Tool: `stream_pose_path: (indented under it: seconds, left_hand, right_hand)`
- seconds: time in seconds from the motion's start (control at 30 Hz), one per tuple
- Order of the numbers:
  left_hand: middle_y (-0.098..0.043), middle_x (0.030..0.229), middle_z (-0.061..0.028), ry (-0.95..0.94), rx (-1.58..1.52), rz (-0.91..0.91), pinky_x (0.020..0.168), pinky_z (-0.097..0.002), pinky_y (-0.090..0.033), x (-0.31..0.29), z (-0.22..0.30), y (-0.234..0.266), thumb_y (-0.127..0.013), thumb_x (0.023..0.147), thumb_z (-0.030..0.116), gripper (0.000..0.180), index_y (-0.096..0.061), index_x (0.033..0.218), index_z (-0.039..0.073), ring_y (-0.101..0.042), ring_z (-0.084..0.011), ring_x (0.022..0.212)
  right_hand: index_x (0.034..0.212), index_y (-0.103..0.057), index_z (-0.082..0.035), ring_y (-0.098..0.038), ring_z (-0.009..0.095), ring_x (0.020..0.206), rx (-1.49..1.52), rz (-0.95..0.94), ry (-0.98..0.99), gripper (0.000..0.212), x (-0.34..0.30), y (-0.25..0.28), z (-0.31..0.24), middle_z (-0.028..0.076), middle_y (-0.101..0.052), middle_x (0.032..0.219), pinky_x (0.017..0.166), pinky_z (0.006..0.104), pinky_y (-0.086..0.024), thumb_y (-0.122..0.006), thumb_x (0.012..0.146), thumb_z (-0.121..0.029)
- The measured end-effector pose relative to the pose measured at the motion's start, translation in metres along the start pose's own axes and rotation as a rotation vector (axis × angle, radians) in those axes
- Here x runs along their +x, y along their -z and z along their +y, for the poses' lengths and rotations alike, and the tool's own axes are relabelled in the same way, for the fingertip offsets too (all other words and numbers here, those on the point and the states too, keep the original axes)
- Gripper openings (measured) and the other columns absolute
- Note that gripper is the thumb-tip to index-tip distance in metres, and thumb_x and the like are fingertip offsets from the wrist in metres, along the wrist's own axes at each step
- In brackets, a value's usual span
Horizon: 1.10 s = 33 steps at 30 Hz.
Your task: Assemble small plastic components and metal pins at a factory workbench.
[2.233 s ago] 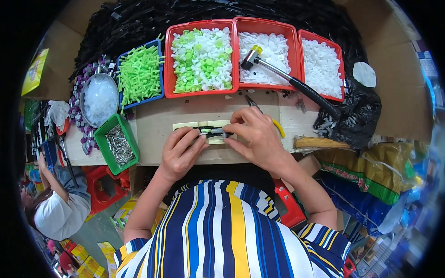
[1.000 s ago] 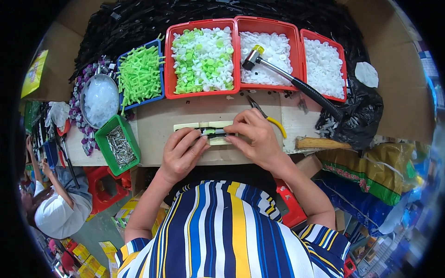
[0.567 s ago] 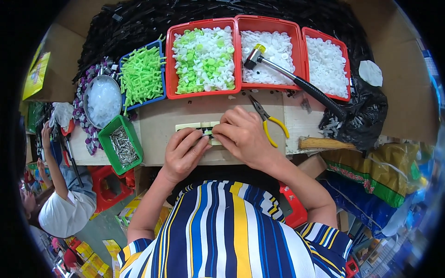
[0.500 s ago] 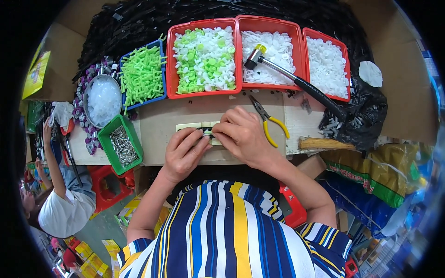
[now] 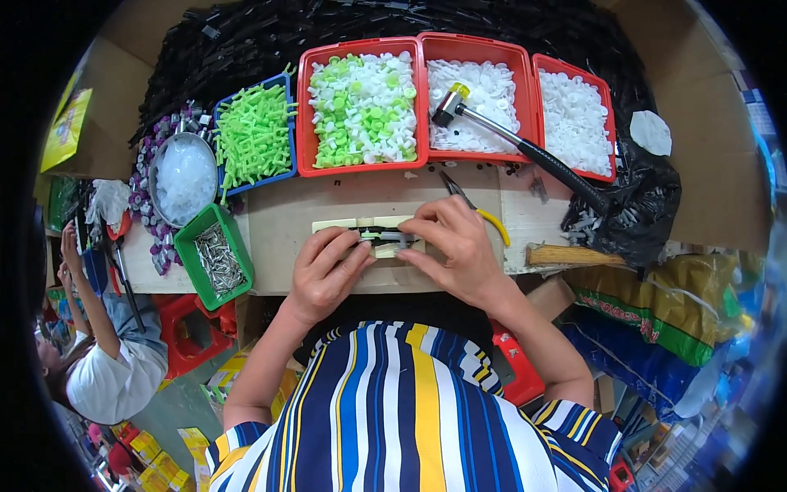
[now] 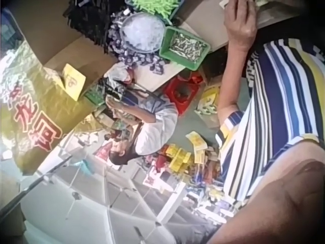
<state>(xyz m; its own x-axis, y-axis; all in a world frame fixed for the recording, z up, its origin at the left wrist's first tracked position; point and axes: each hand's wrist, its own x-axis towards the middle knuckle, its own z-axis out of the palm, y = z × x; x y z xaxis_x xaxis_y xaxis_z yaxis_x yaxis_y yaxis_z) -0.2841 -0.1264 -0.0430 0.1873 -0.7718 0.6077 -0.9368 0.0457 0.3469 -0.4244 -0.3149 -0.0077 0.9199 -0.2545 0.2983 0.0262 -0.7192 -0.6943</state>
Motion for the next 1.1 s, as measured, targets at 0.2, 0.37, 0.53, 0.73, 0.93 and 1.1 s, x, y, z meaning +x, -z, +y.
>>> stream_pose_path:
  seconds: [0.2,0.37,0.53,0.73,0.93,1.1]
  left_hand:
    - [-0.063,0.103,-0.0104,0.022,-0.047,0.039,0.077,-0.0376,-0.053,0.01,0.005,0.003,-0.079,0.069,0.005,0.03,-0.07,0.097,0.002,-0.061,-0.0284,0.095]
    - [-0.062,0.099,-0.0095,0.011,-0.024,0.0,0.078,-0.0387,-0.05,0.027,0.003,-0.006,-0.075,0.071,0.007,0.025,-0.068,0.094,0.001,-0.06,-0.0274,0.096]
    - [-0.061,0.092,-0.0078,-0.003,-0.005,-0.031,0.076,-0.0386,-0.048,0.031,0.0,-0.008,-0.071,0.069,0.006,0.019,-0.065,0.086,0.002,-0.059,-0.0266,0.093]
    - [-0.063,0.088,-0.0083,0.029,-0.056,-0.032,0.076,-0.0376,-0.05,0.032,-0.001,-0.007,-0.076,0.068,0.0,0.021,-0.067,0.087,0.0,-0.06,-0.0286,0.088]
    - [-0.063,0.087,-0.0085,0.044,-0.064,-0.017,0.076,-0.0378,-0.05,0.031,-0.002,-0.007,-0.075,0.069,-0.001,0.02,-0.067,0.087,0.0,-0.06,-0.029,0.088]
    - [-0.064,0.087,-0.0084,0.049,-0.074,-0.026,0.076,-0.0378,-0.05,0.032,-0.001,-0.007,-0.076,0.07,-0.001,0.02,-0.067,0.088,0.0,-0.06,-0.029,0.088]
  right_hand:
    - [0.099,-0.07,-0.004,-0.057,0.024,0.086,-0.019,-0.009,0.029,0.033,-0.003,-0.002,0.004,0.009,-0.061,0.095,0.072,0.0345,-0.046,-0.082,0.069,-0.011]
    - [0.099,-0.07,-0.005,-0.057,0.025,0.088,-0.053,-0.008,0.051,0.033,-0.004,-0.002,0.005,0.008,-0.061,0.096,0.072,0.0353,-0.046,-0.082,0.069,-0.012]
    - [0.101,-0.069,-0.008,-0.058,0.024,0.094,-0.137,-0.034,0.073,0.034,-0.002,0.0,0.001,0.007,-0.06,0.1,0.076,0.037,-0.044,-0.081,0.069,-0.014]
    - [0.101,-0.07,-0.01,-0.058,0.026,0.096,-0.16,-0.052,0.065,0.032,-0.003,0.005,0.001,0.007,-0.06,0.103,0.079,0.0378,-0.044,-0.08,0.07,-0.012]
    - [0.101,-0.071,-0.008,-0.058,0.028,0.093,0.043,0.007,-0.011,0.03,-0.003,0.006,0.007,0.01,-0.06,0.103,0.082,0.0376,-0.047,-0.078,0.071,-0.009]
    - [0.097,-0.072,-0.007,-0.058,0.025,0.088,0.036,-0.011,-0.039,0.025,-0.007,0.003,0.015,0.009,-0.06,0.097,0.077,0.0361,-0.047,-0.075,0.073,-0.003]
